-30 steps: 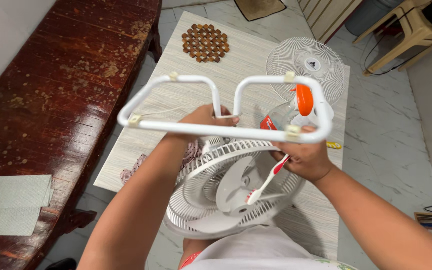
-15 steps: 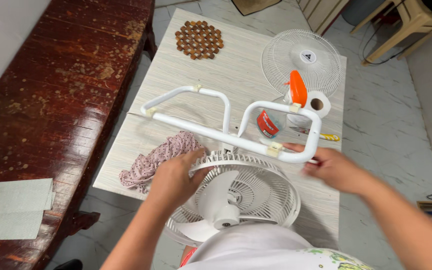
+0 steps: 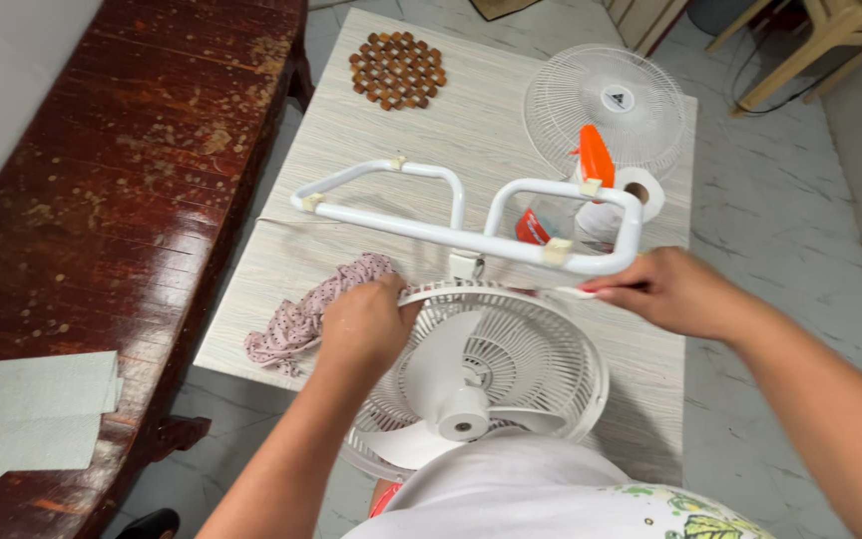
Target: The person cleans the motor housing and internal components of a disassembled electric fan using a toothbrush and a cloth. They apply a cleaning liquid from a spray bottle and scrub the various crevices before wiping the parts clean.
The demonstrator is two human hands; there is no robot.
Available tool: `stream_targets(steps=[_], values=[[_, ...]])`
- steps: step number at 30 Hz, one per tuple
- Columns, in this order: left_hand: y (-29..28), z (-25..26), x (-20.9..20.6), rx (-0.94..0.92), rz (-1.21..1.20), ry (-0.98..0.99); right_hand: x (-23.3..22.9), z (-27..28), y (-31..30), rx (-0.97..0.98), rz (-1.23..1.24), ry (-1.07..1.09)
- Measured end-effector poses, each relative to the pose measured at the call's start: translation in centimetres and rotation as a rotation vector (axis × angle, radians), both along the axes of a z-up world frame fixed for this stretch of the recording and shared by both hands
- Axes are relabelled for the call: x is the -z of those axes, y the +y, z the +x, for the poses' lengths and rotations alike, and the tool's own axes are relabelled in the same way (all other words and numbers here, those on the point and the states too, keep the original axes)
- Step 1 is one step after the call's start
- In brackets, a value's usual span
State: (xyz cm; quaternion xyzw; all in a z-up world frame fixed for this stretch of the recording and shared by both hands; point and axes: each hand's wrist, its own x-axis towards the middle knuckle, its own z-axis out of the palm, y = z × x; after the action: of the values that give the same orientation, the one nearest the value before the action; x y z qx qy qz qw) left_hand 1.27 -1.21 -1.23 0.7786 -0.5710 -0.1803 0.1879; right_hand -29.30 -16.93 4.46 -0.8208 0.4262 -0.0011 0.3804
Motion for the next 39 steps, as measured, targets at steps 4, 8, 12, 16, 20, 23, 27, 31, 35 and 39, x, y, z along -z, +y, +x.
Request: stream_targets(steps=[4, 8, 12, 16, 20, 23, 27, 31, 35, 39], values=[[-0.5, -0.3, 0.1, -0.003, 0.048, -0.006, 1.6, 3.2, 1.0, -0.009, -0.266, 0.04], [-0.5, 0.1, -0.1, -0.02, 0.001, 0.021, 0.3, 4.4, 0.8, -0.043, -0.138, 0.025], [0.4, -0.5, 0.9, 0.018, -0.024, -0.007, -1.3, 0.9, -0.2, -0.166, -0.082, 0.057], [2.0, -1.4, 1.9, 0.084, -0.169, -0.09, 2.4, 3.5, 4.6, -0.005, -0.016, 0.028], [4.5, -2.1, 2.2, 0.087, -0.25, -0.043, 0.6, 1.5, 4.0, -0.202, -0.091, -0.072], [5.3, -1.7, 2.0, 0.109, -0.15, -0.042, 1.0, 1.7, 5.1, -0.213, -0.03, -0.079], [6.9, -2.4, 1.4, 0.156, -0.319, -0.083, 1.5, 0.3, 5.9, -0.285, -0.071, -0.1], [8.0, -2.3, 1.2, 0.188, -0.351, -0.112, 2.8, -2.2, 4.1, -0.22, -0.082, -0.205], [8.4, -1.7, 1.5, 0.206, -0.312, -0.105, 3.7, -3.1, 6.8, -0.06, 0.011, -0.061], [9.0, -1.6, 1.0, 0.204, -0.292, -0.081, 2.7, -3.2, 6.7, -0.085, 0.115, -0.103]])
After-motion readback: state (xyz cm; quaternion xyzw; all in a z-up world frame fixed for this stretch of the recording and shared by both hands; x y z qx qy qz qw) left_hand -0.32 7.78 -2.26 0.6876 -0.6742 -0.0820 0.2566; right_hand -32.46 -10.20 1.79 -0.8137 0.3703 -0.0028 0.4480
